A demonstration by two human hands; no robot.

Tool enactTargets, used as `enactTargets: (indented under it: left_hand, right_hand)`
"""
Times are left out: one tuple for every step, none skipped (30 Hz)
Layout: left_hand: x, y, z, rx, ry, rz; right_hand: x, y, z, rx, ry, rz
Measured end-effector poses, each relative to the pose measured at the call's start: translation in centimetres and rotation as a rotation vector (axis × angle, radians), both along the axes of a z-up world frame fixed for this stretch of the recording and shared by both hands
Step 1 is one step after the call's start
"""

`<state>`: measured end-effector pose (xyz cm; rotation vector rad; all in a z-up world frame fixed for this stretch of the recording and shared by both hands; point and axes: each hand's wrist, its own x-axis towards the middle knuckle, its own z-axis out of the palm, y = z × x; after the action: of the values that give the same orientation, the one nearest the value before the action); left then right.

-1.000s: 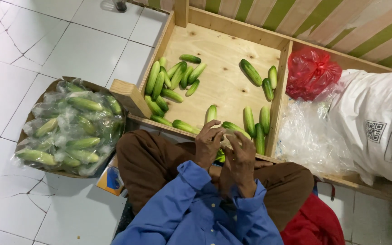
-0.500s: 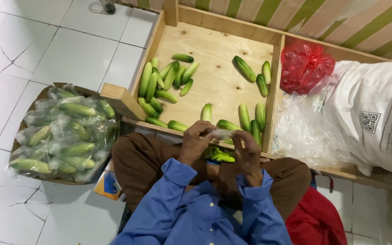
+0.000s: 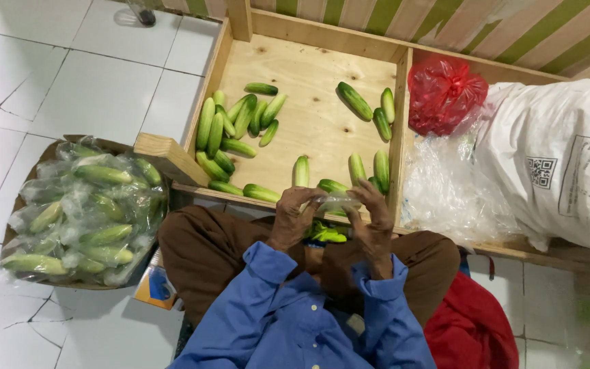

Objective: Wrapping individual cucumbers in plastic film and placing them into a container

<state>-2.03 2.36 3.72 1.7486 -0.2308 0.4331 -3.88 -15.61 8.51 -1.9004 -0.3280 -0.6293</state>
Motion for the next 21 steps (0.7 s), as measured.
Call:
enactTargets:
  left_hand:
    - [0.0,-0.3,-0.2,0.001,-0.003,-0.003]
    - [-0.1,-0.5,-0.3,0.023,-0.01,0.025]
    - [-0.3,-0.7,-0.5,0.046,-0.012,0.054]
    - [-0.6,-0.8,0.1,0.046,-0.012,0.053]
    - [-0.7,-0.9,0.7,-0.036,-0.022,0.036]
    - [-0.8,-1.0,1.3,-0.118,-0.032,0.018]
    - [-0.6,-1.0,0.1,-0.119,-0.033,0.019]
    - [-0.4,-1.0,-1.1,-0.074,-0.008,0.03]
    - [-0.2,-0.9,-2.3,-0.03,0.019,0.041]
    - [-0.4,-0.8,-1.5,-0.03,0.02,0.042]
    - [-0.5,-0.6,-0.7,-0.073,0.06,0.006]
    - [-0.6,-0.4,0.1,-0.117,0.101,-0.029]
    - [-0.5,-0.5,-0.3,-0.116,0.102,-0.03]
    - [-0.5,-0.6,-0.7,-0.096,0.096,-0.012]
    - [-0.3,-0.6,-1.0,-0.075,0.087,0.01]
    - [-0.3,-0.5,-0.3,-0.075,0.084,0.014]
    - [-0.4,-0.5,0.4,-0.087,0.093,-0.009]
    - [-0.6,-0.5,1.0,-0.1,0.101,-0.031]
    - [-0.6,-0.4,1.5,-0.099,0.1,-0.031]
    - [-0.6,-0.3,2.1,-0.094,0.091,-0.049]
    - [-0.8,-0.2,2.6,-0.091,0.083,-0.067]
  right_hand:
    - [0.1,0.0,-0.6,0.001,-0.003,-0.003]
    - [0.1,0.0,-1.2,0.087,0.038,-0.004]
    - [0.0,0.1,-1.8,0.173,0.084,-0.004]
    - [-0.1,0.2,-1.8,0.173,0.085,-0.005]
    - [0.0,0.3,-1.8,0.258,0.068,-0.005]
    - [0.1,0.4,-1.8,0.343,0.051,-0.005]
    - [0.1,0.2,-2.2,0.342,0.05,-0.004]
    - [0.1,0.0,-2.6,0.371,0.051,0.087]
    - [0.0,-0.1,-3.0,0.401,0.054,0.178]
    - [0.2,-0.4,-3.6,0.4,0.055,0.178]
    - [0.3,-0.7,-4.2,0.371,0.111,0.177]
    - [0.4,-0.9,-4.8,0.342,0.166,0.175]
    - [0.1,-0.6,-4.6,0.343,0.167,0.174]
    - [-0.1,-0.2,-4.3,0.358,0.228,0.077]
    - [-0.1,0.3,-4.0,0.373,0.285,-0.016]
    - [0.0,0.3,-3.8,0.373,0.283,-0.012]
    - [0.1,0.3,-3.7,0.385,0.302,-0.051]
    - [0.1,0.3,-3.6,0.398,0.321,-0.09]
    - [0.2,0.2,-3.8,0.399,0.32,-0.09]
    - [0.3,0.1,-4.1,0.403,0.324,-0.085]
    - [0.3,-0.1,-4.3,0.407,0.331,-0.081]
